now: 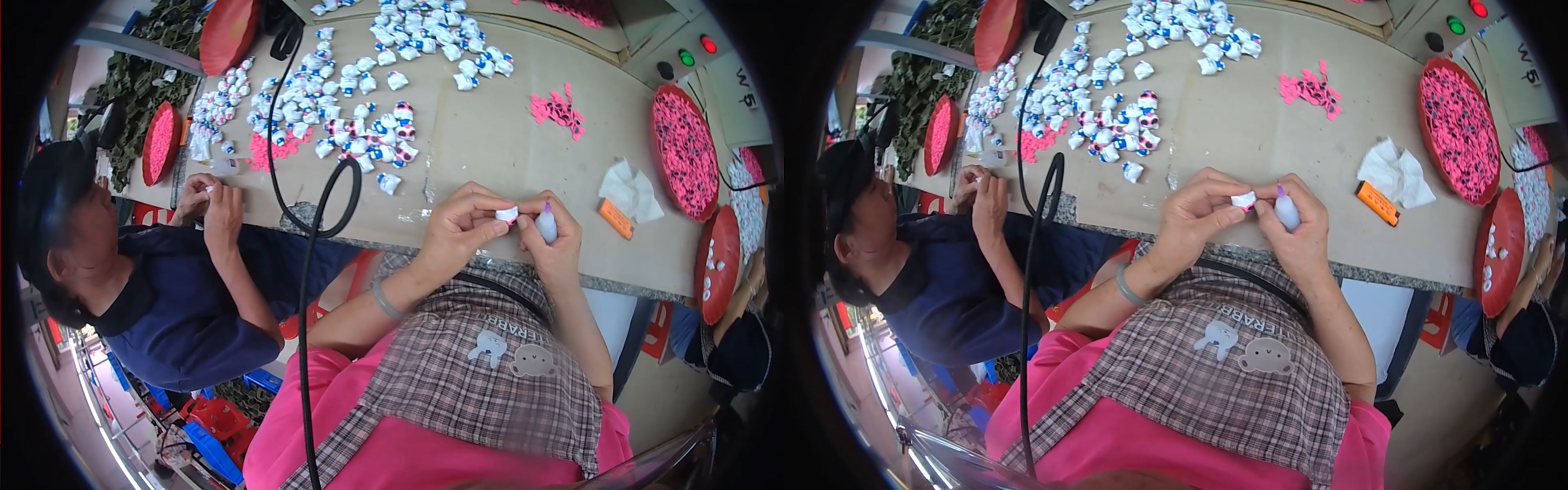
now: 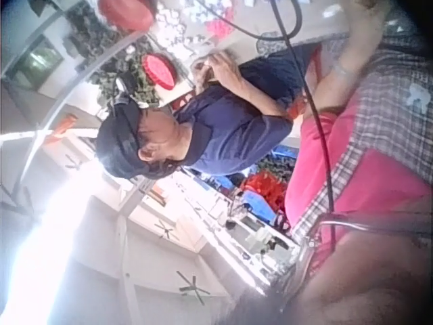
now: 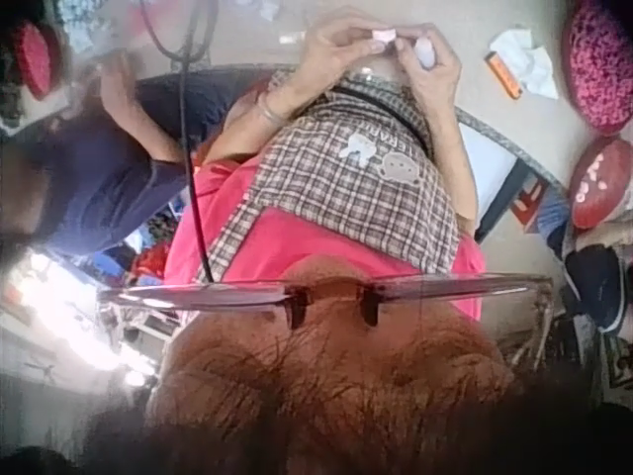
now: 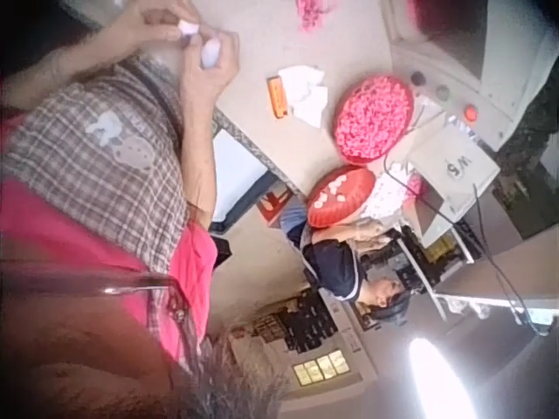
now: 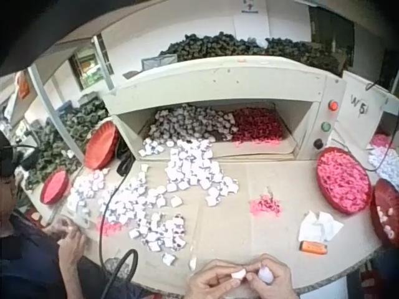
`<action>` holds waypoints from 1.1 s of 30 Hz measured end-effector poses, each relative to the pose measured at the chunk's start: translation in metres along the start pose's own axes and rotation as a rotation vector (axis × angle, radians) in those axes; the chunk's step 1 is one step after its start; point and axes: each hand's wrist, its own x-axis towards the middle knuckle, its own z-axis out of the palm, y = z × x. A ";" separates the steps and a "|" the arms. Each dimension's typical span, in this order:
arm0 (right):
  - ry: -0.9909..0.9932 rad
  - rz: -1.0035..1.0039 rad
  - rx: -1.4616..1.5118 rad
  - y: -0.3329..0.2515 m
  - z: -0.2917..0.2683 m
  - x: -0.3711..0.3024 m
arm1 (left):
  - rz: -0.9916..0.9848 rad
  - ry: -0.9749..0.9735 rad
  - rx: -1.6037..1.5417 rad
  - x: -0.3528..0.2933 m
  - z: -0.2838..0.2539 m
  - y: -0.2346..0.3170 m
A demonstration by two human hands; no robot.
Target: The person assembles small figurines by applying glue from a squeeze bottle and attaching plastic accessories to each figurine by hand before placing the finished pieces into a pile.
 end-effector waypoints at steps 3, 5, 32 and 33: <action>0.003 0.100 0.161 -0.010 0.003 -0.003 | 0.007 0.032 0.089 0.002 -0.004 0.023; 0.009 0.097 0.180 -0.001 -0.002 -0.005 | 0.182 0.092 0.608 0.010 -0.018 0.047; -0.064 0.008 -0.034 0.001 0.001 -0.002 | 0.594 0.101 1.497 0.114 -0.041 0.063; -0.071 0.001 -0.036 0.001 0.001 -0.003 | 0.490 0.142 1.516 0.124 -0.040 0.056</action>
